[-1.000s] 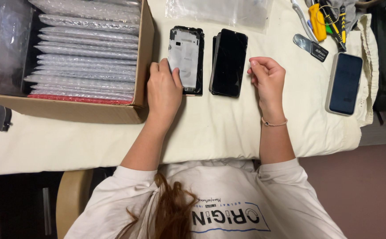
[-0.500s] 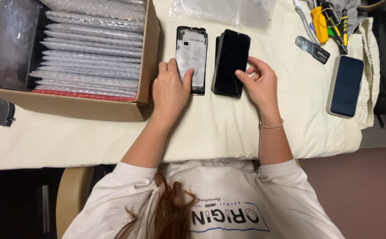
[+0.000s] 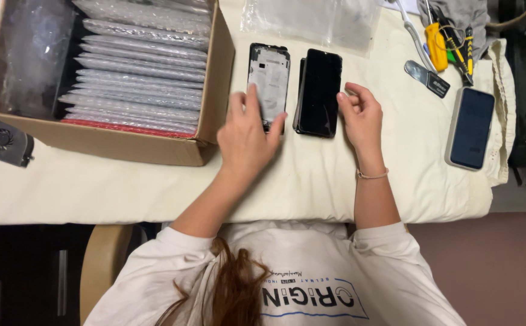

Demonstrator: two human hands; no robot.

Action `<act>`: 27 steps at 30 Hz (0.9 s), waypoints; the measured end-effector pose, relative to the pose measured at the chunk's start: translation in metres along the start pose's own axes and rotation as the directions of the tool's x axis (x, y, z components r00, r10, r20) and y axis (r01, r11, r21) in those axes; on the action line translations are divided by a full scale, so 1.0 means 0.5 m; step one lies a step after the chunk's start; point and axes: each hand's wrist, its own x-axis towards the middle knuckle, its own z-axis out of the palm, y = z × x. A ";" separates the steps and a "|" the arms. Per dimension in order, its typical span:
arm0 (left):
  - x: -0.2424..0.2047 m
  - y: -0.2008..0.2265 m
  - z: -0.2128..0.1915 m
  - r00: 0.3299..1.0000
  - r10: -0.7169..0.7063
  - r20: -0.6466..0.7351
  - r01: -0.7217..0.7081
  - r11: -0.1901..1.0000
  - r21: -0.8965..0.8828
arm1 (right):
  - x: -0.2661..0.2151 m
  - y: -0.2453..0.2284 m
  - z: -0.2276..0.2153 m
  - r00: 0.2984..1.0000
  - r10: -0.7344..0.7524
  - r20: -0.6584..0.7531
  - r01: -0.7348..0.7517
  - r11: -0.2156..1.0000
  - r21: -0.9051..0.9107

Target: The person repeatedly removes black smartphone-like devices from a cardboard box filled with bubble wrap. Each device is unwrapped from a clear plastic bag, briefly turned over to show the back and internal components, and then placed on the table. The process is repeated for several units throughout the clip.

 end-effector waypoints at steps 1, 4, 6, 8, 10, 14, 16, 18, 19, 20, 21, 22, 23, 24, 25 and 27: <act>-0.017 0.001 -0.015 1.000 -0.006 -0.013 0.006 1.000 0.005 | 0.004 0.011 -0.004 1.000 -0.012 0.009 0.012 1.000 0.003; -0.058 -0.015 -0.078 0.991 0.134 0.032 -0.131 0.989 -0.068 | 0.009 0.037 -0.003 1.000 -0.020 -0.008 0.020 0.998 0.066; -0.059 -0.043 -0.142 0.973 0.218 0.075 -0.193 0.948 -0.254 | 0.009 0.041 0.000 0.994 -0.051 -0.098 0.054 0.998 0.034; -0.036 -0.091 -0.205 0.979 0.205 -0.002 -0.199 0.947 -0.251 | 0.017 0.048 0.002 0.990 -0.084 -0.109 0.089 0.995 0.040; -0.007 -0.150 -0.256 0.978 0.194 -0.074 -0.206 0.947 -0.247 | 0.020 0.045 0.006 0.986 -0.112 -0.122 0.118 0.992 0.045; 0.071 -0.299 -0.314 0.975 0.063 -0.215 -0.040 0.993 0.109 | 0.006 0.019 0.010 0.982 -0.094 -0.165 0.108 0.991 0.078; 0.110 -0.373 -0.319 0.973 -0.002 -0.229 0.054 0.974 0.222 | 0.002 0.013 0.011 0.984 -0.080 -0.158 0.098 0.989 0.109; 0.142 -0.445 -0.308 0.971 -0.097 -0.218 0.189 0.871 0.453 | 0.001 0.015 0.010 0.981 -0.102 -0.167 0.112 0.992 0.054; 0.153 -0.462 -0.299 0.970 -0.102 -0.222 0.196 0.869 0.454 | 0.001 0.015 0.012 0.982 -0.104 -0.160 0.114 0.992 0.055; 0.165 -0.479 -0.289 0.967 -0.133 -0.215 0.227 0.835 0.502 | 0.001 0.016 0.012 0.982 -0.091 -0.163 0.102 0.993 0.059; 0.176 -0.496 -0.280 0.964 -0.165 -0.210 0.255 0.797 0.547 | 0.002 0.016 0.012 0.983 -0.078 -0.166 0.089 0.994 0.063; 0.182 -0.496 -0.272 0.962 -0.172 -0.211 0.262 0.795 0.547 | -0.002 0.010 0.013 0.984 -0.079 -0.158 0.090 0.994 0.061; 0.188 -0.495 -0.263 0.962 -0.199 -0.187 0.273 0.747 0.606 | -0.005 0.003 0.013 0.985 -0.052 -0.164 0.066 0.994 0.083; 0.196 -0.494 -0.256 0.960 -0.224 -0.166 0.277 0.695 0.663 | -0.007 -0.004 0.015 0.985 -0.025 -0.172 0.044 0.993 0.107; 0.201 -0.505 -0.249 0.959 -0.229 -0.170 0.283 0.693 0.663 | -0.008 -0.010 0.017 0.986 -0.028 -0.166 0.046 0.993 0.107; 0.207 -0.526 -0.232 0.956 -0.220 -0.193 0.292 0.755 0.587 | -0.013 -0.019 0.018 0.988 0.017 -0.153 0.011 0.984 0.178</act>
